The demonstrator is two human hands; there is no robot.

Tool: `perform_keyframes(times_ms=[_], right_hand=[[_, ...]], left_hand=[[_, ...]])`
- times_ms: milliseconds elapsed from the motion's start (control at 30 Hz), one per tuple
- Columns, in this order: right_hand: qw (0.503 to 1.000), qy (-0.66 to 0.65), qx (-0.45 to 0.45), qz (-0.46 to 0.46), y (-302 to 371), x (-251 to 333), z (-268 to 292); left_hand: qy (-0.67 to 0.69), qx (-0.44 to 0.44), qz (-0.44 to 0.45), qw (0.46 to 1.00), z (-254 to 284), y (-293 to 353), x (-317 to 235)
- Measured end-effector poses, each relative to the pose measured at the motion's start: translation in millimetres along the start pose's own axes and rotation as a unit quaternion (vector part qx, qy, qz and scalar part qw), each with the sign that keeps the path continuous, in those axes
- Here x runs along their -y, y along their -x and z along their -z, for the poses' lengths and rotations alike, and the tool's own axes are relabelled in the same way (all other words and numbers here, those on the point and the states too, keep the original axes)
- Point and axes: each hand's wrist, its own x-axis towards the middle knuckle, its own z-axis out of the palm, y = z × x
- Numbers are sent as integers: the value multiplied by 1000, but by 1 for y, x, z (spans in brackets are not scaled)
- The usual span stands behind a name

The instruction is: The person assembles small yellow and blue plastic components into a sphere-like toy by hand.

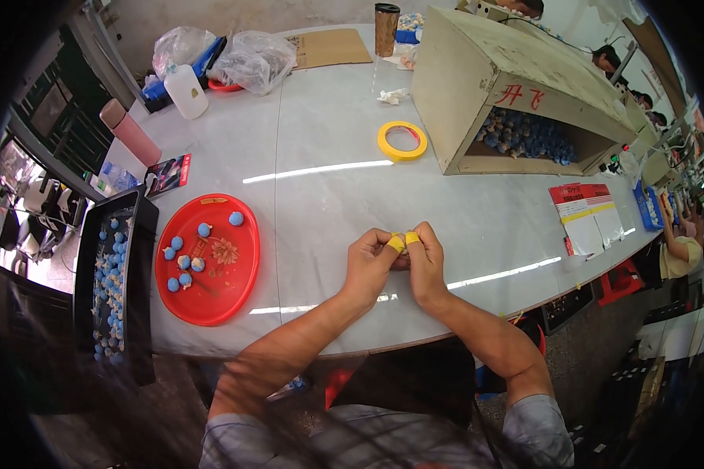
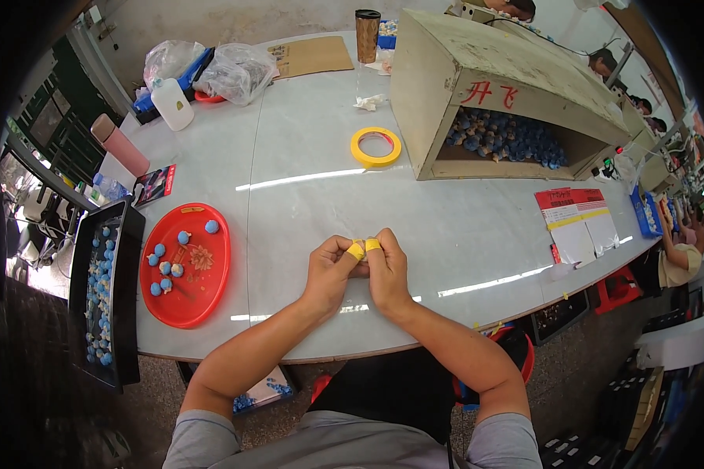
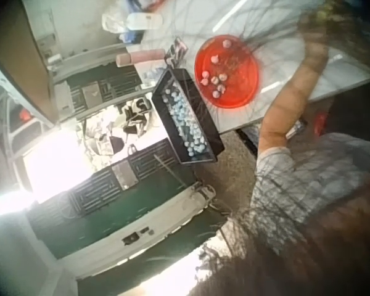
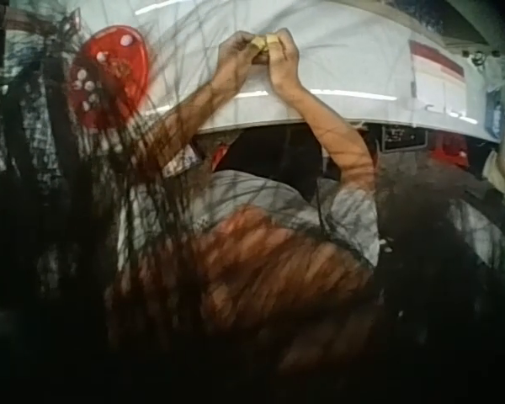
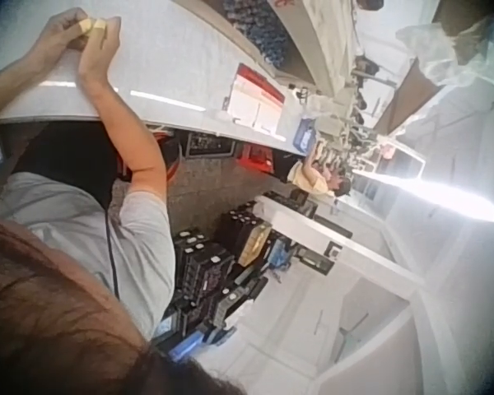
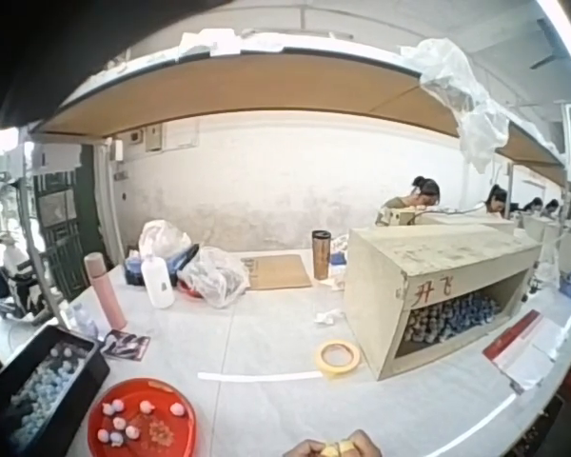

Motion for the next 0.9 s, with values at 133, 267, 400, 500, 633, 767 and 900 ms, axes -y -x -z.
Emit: perform_keyframes(times_ms=[133, 267, 400, 500, 633, 767, 900], right_hand=[[1000, -1, -3, -5, 0, -1, 1], [1000, 3, -1, 5, -1, -3, 1], [1000, -2, 0, 15, -1, -5, 2], [1000, -3, 1, 13, -1, -3, 1], [1000, 7, 6, 9, 0, -3, 2], [999, 23, 2, 28, 0, -5, 3], [1000, 19, 3, 22, -1, -10, 4]], left_hand=[[2, 2, 0, 1000, 0, 0, 1], [-12, -2, 9, 1000, 0, 1, -2], [-21, -7, 10, 1000, -1, 0, -1], [-8, -2, 8, 1000, 0, 1, 0], [-15, 5, 5, 1000, 0, 2, -1], [-26, -3, -7, 1000, 3, 0, 3], [-33, -1, -9, 999, 2, 1, -2]])
